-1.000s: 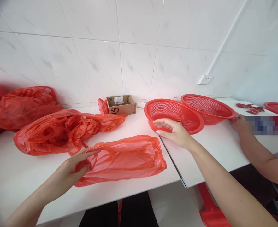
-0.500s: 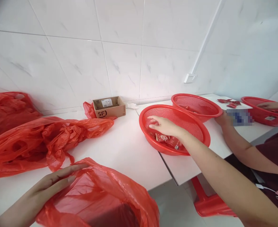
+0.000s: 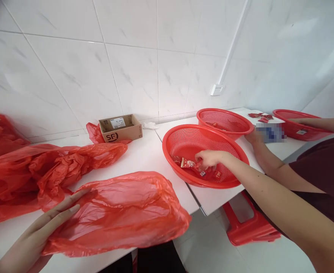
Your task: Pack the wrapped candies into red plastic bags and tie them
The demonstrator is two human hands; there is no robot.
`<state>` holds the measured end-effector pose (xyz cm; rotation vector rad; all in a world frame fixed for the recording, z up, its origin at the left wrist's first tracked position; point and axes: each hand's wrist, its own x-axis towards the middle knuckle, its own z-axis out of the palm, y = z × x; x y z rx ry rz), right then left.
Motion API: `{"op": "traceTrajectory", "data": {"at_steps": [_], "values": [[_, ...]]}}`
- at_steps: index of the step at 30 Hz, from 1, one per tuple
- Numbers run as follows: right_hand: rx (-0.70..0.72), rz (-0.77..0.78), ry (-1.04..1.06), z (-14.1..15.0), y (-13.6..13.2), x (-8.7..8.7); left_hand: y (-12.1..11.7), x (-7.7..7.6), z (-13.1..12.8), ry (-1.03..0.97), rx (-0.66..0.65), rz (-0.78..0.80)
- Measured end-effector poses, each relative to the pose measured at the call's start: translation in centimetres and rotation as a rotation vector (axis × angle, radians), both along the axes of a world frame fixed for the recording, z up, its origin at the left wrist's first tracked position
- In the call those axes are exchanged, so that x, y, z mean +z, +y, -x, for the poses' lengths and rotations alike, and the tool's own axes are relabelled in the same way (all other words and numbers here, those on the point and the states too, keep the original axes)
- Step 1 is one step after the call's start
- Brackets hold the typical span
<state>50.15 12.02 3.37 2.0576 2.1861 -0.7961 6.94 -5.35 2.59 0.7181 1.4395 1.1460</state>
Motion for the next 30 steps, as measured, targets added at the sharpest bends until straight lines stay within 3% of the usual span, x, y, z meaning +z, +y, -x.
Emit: {"op": "traceTrajectory", "data": {"at_steps": [2, 5, 7, 9, 12, 16, 19, 22, 25, 30], "values": [[-0.007, 0.050, 0.060, -0.2, 0.5, 1.7, -0.2, 0.3, -0.3, 0.003, -0.006, 0.007], [-0.056, -0.113, 0.321, 1.1, 0.1, 4.9, -0.3, 0.2, -0.4, 0.009, -0.028, 0.018], [-0.034, -0.209, 0.577, 3.9, -1.4, 6.6, -0.1, -0.3, -0.6, 0.022, -0.044, 0.004], [0.060, -0.186, 0.792, 7.9, -3.6, 7.2, 0.2, -0.8, -0.8, 0.028, -0.076, -0.006], [0.310, -0.041, 0.820, 14.3, -7.1, 5.5, 0.6, -1.5, -1.2, 0.031, -0.131, -0.011], [0.468, -0.227, 0.475, 18.9, -8.9, 1.1, 0.2, -2.0, -1.4, 0.030, -0.199, -0.026], [0.533, -0.294, 0.328, 19.1, -8.1, -0.6, -0.4, -2.2, -1.4, 0.087, -0.206, -0.057], [0.528, -0.226, 0.335, 18.2, -7.1, -0.5, -0.5, -2.6, -1.3, 0.136, -0.158, -0.117], [0.481, -0.057, 0.451, 17.7, -6.9, -0.4, -0.4, -3.3, -1.1, 0.137, -0.156, -0.131], [0.316, -0.097, 0.747, 18.2, -8.8, -2.1, -0.5, -3.5, -1.2, 0.182, -0.164, -0.144]]}}
